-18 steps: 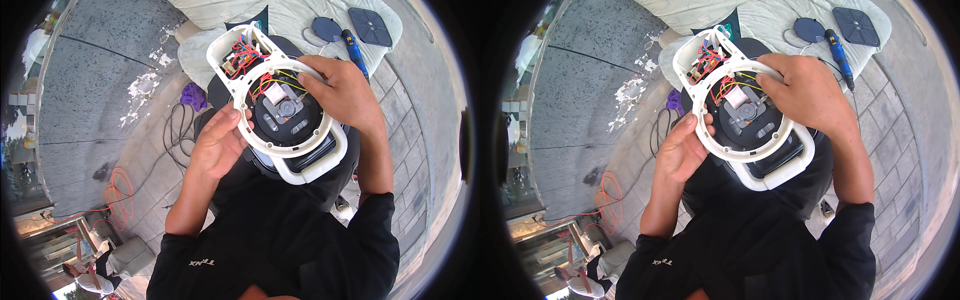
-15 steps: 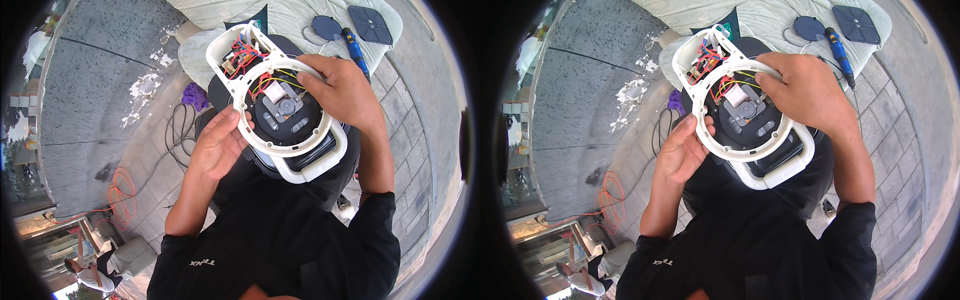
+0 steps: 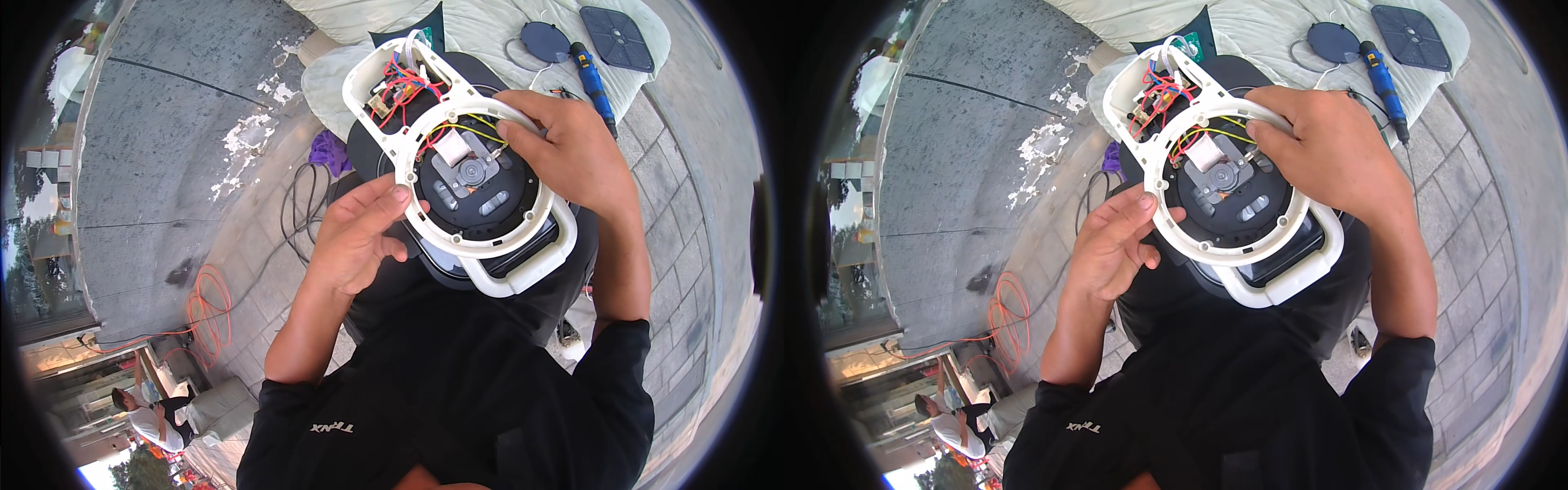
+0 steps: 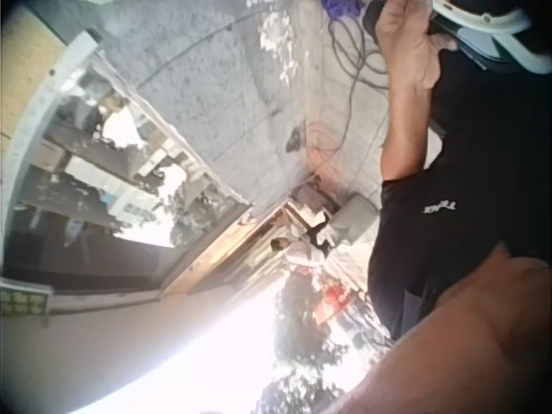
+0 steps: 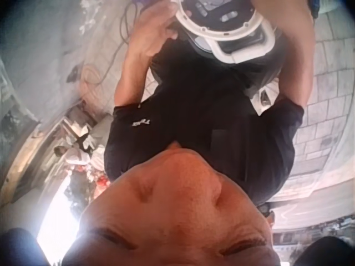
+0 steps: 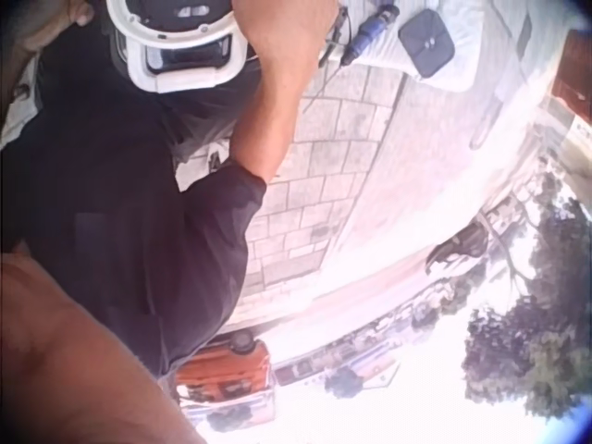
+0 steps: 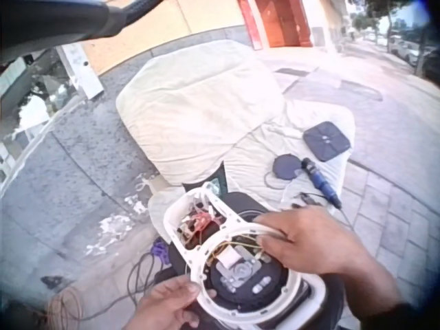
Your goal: The person holds a disassembled white plastic device with exposed wires and a motor, repeatedly rotating and repositioning it to inspect internal components. They manipulate wires and small parts with both hands while seated on a white sheet outdoors.
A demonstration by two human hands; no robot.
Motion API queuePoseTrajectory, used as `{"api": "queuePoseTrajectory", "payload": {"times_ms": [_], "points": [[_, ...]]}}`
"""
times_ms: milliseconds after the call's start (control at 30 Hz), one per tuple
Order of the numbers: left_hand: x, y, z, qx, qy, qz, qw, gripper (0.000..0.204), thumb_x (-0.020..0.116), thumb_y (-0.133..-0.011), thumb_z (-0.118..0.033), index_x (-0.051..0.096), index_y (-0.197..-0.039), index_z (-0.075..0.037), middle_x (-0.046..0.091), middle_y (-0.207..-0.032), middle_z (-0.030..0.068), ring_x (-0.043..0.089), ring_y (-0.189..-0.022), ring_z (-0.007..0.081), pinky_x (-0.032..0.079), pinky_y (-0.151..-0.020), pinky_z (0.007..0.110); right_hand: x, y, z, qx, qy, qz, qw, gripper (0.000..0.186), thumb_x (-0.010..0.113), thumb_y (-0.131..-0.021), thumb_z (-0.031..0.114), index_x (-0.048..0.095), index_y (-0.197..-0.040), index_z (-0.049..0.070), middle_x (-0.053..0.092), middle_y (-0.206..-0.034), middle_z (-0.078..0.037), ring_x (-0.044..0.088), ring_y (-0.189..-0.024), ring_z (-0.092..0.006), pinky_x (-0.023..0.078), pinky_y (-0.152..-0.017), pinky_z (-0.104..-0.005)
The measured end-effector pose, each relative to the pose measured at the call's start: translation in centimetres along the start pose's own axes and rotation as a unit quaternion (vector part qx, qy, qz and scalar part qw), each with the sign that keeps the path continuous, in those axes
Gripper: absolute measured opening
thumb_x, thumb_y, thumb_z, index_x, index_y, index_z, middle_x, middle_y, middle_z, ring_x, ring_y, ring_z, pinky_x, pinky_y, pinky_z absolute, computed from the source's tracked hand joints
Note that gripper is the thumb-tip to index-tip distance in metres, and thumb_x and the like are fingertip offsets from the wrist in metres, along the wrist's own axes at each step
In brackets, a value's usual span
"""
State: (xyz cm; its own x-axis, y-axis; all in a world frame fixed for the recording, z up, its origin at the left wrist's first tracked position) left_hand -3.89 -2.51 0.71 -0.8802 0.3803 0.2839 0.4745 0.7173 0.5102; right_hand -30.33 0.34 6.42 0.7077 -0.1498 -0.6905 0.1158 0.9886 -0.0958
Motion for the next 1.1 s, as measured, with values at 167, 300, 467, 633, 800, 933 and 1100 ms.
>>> {"api": "queuePoseTrajectory", "payload": {"times_ms": [167,300,467,633,800,933,1100], "points": [[-0.6,-0.5,-0.9,0.011,-0.045,0.0,0.999,0.048,0.069,-0.103,-0.021,0.058,-0.142,0.005,0.073,-0.119,0.0116,0.073,-0.112,0.0212,0.056,-0.049,0.026,0.3,0.3,0.0,-0.034,0.017,-0.055,0.998,0.028,0.067,-0.095,0.023,0.075,-0.118,0.008,0.071,-0.081,-0.021,0.07,-0.077,-0.0403,0.054,-0.071,-0.0461],[-0.4,-0.4,-1.7,0.042,-0.099,-0.024,0.994,0.046,0.071,-0.102,-0.018,0.061,-0.139,0.007,0.074,-0.117,0.0113,0.074,-0.107,0.02,0.054,-0.049,0.025,0.5,0.3,0.1,-0.035,0.038,-0.063,0.997,0.032,0.068,-0.094,0.023,0.075,-0.119,0.005,0.073,-0.086,-0.023,0.071,-0.08,-0.0411,0.056,-0.074,-0.0474],[-1.1,-0.7,-2.2,0.121,-0.185,-0.09,0.971,0.047,0.075,-0.098,-0.013,0.062,-0.138,0.007,0.074,-0.116,0.0105,0.071,-0.093,0.0132,0.053,-0.053,0.024,0.7,0.0,0.6,-0.056,0.061,-0.09,0.993,0.033,0.068,-0.094,0.023,0.075,-0.119,0.002,0.074,-0.091,-0.024,0.072,-0.083,-0.0421,0.056,-0.077,-0.0491],[-1.6,-1.9,-2.4,0.149,-0.19,-0.085,0.967,0.051,0.076,-0.1,-0.023,0.061,-0.141,0.003,0.074,-0.119,0.0084,0.068,-0.102,0.0111,0.055,-0.069,0.027,0.7,-0.1,0.5,-0.026,0.053,-0.078,0.995,0.033,0.068,-0.094,0.023,0.075,-0.119,0.003,0.075,-0.095,-0.024,0.072,-0.085,-0.042,0.056,-0.077,-0.0483],[-4.1,-6.0,-4.3,0.169,-0.07,-0.119,0.976,0.054,0.068,-0.104,-0.039,0.062,-0.138,0.002,0.07,-0.126,0.0128,0.067,-0.111,0.0211,0.057,-0.082,0.035,0.3,-0.3,0.5,-0.016,0.034,-0.059,0.998,0.032,0.069,-0.093,0.021,0.075,-0.12,0.004,0.075,-0.097,-0.023,0.072,-0.086,-0.0422,0.056,-0.079,-0.0482],[-5.0,-8.8,-5.3,0.174,-0.036,-0.103,0.979,0.053,0.063,-0.106,-0.043,0.063,-0.134,0.003,0.067,-0.13,0.0162,0.067,-0.112,0.0261,0.056,-0.09,0.042,0.1,-0.5,0.4,-0.016,0.03,-0.046,0.998,0.032,0.069,-0.093,0.018,0.074,-0.12,0.002,0.074,-0.095,-0.024,0.071,-0.085,-0.0427,0.056,-0.079,-0.0485],[-5.6,-10.1,-5.3,0.166,-0.058,-0.148,0.973,0.042,0.07,-0.104,-0.034,0.068,-0.127,0.002,0.074,-0.115,0.0117,0.07,-0.101,0.0209,0.059,-0.083,0.037,-0.1,-0.6,0.1,-0.022,0.025,-0.061,0.998,0.03,0.07,-0.091,0.015,0.074,-0.117,0.001,0.073,-0.09,-0.024,0.07,-0.08,-0.0424,0.055,-0.075,-0.0487]]}}
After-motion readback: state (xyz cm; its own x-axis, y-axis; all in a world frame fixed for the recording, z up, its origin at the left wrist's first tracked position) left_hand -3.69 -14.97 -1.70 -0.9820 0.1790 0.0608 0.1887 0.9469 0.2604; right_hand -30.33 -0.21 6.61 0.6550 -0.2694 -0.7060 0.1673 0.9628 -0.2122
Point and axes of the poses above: each hand's wrist, its own y-axis away from the middle knuckle, its own x-axis out of the palm, z = x × y, the point moved 6 cm from there along -y, towards the middle knuckle
